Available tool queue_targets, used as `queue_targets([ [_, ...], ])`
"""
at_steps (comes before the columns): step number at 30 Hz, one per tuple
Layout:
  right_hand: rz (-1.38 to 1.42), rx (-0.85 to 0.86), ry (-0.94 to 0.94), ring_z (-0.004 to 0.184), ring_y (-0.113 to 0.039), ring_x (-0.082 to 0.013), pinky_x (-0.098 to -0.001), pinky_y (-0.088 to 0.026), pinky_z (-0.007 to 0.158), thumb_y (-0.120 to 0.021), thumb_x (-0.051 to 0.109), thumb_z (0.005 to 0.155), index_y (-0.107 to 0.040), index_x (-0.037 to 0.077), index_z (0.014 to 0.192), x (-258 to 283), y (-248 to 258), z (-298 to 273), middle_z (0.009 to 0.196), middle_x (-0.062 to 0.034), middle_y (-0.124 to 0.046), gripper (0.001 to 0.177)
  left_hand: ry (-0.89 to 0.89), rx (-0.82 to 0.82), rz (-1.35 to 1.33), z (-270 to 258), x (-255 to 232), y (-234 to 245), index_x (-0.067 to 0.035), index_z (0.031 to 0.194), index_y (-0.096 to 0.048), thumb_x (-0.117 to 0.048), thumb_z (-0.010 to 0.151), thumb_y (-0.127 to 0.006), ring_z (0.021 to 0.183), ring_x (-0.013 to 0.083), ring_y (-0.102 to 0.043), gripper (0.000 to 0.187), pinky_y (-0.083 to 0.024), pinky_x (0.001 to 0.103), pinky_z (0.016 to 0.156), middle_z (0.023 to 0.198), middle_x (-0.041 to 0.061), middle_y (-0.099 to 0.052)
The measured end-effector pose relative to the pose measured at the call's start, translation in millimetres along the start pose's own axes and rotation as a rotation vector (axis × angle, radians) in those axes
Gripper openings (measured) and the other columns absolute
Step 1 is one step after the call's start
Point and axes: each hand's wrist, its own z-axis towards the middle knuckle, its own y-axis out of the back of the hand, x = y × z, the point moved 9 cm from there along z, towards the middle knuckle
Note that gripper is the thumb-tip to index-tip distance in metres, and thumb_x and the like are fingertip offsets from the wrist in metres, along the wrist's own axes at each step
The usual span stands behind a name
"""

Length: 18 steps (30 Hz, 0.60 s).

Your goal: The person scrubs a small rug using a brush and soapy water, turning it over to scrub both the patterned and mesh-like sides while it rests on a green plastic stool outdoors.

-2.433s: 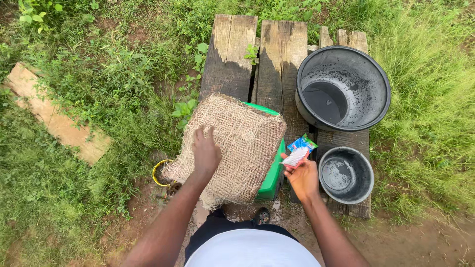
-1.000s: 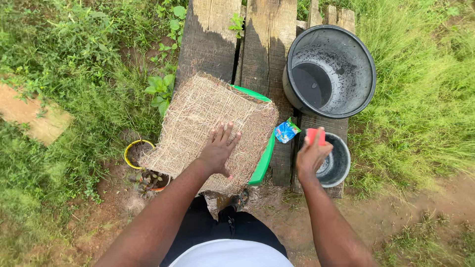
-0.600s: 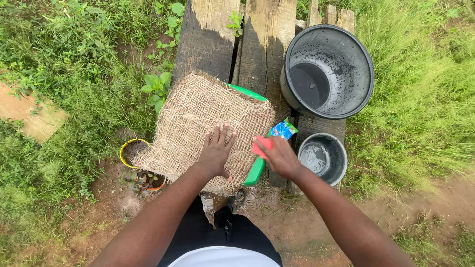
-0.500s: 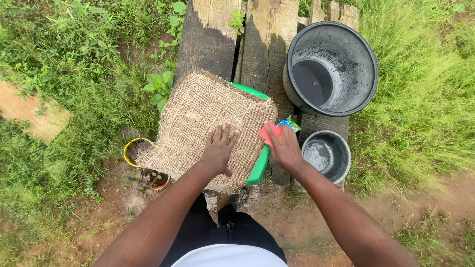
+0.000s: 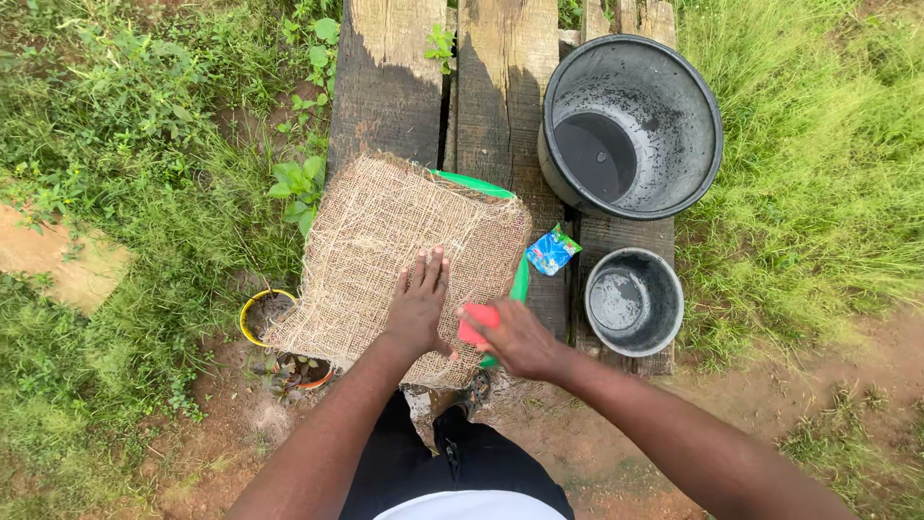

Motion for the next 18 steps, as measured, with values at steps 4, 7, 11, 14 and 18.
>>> queue_targets([
  [4, -0.096, 0.073, 0.016, 0.097, -0.053, -0.0333, -0.0497, -0.043, 0.086, -0.066, 0.037, 0.095, -0.045, 0.017, 0.15, -51, 20, 1, 0.106, -0.0174, -0.055, 0.062, 0.014, 0.074, 0.027, 3, 3, -2, -0.002, 0.162, 0.008, -0.072, 0.046, -0.094, 0.158, 0.0378, 0.008, 0.169, -0.009, 0.052, 0.128, 0.171, 0.019, 0.014],
  [7, -0.134, -0.111, -0.11, 0.099, -0.053, -0.0358, -0.0506, -0.044, 0.087, -0.065, 0.034, 0.099, -0.04, 0.014, 0.156, -75, 35, 12, 0.111, -0.0187, -0.055, 0.066, 0.027, 0.072, 0.034, 1, 3, -3, -0.002, 0.162, 0.008, -0.072, 0.046, -0.094, 0.158, 0.0379, 0.007, 0.17, -0.009, 0.052, 0.127, 0.17, 0.019, 0.014],
  [11, -0.072, 0.035, 0.067, 0.104, -0.055, -0.0381, -0.0525, -0.044, 0.091, -0.069, 0.036, 0.091, -0.036, 0.017, 0.157, -16, -15, -4, 0.116, -0.0272, -0.054, 0.075, 0.019, 0.041, 0.071, 8, 6, -1, -0.001, 0.162, 0.006, -0.072, 0.045, -0.095, 0.158, 0.0389, 0.006, 0.17, -0.01, 0.054, 0.127, 0.17, 0.02, 0.011],
  [14, -0.033, 0.042, 0.367, 0.106, -0.056, -0.0379, -0.0538, -0.045, 0.091, -0.069, 0.034, 0.092, -0.04, 0.022, 0.155, -4, -8, -21, 0.117, -0.0253, -0.056, 0.071, 0.004, 0.022, 0.047, 3, 1, -8, -0.001, 0.161, 0.004, -0.072, 0.044, -0.095, 0.158, 0.0397, 0.005, 0.169, -0.011, 0.055, 0.126, 0.17, 0.02, 0.01],
  [18, -0.053, -0.339, -0.249, 0.1, -0.053, -0.0381, -0.0507, -0.045, 0.087, -0.064, 0.026, 0.103, -0.047, 0.015, 0.152, -124, 82, 10, 0.113, -0.0212, -0.057, 0.053, 0.009, 0.033, 0.064, 8, 0, -4, 0.001, 0.16, 0.004, -0.072, 0.045, -0.094, 0.157, 0.0419, 0.005, 0.169, -0.011, 0.056, 0.126, 0.17, 0.022, 0.01],
])
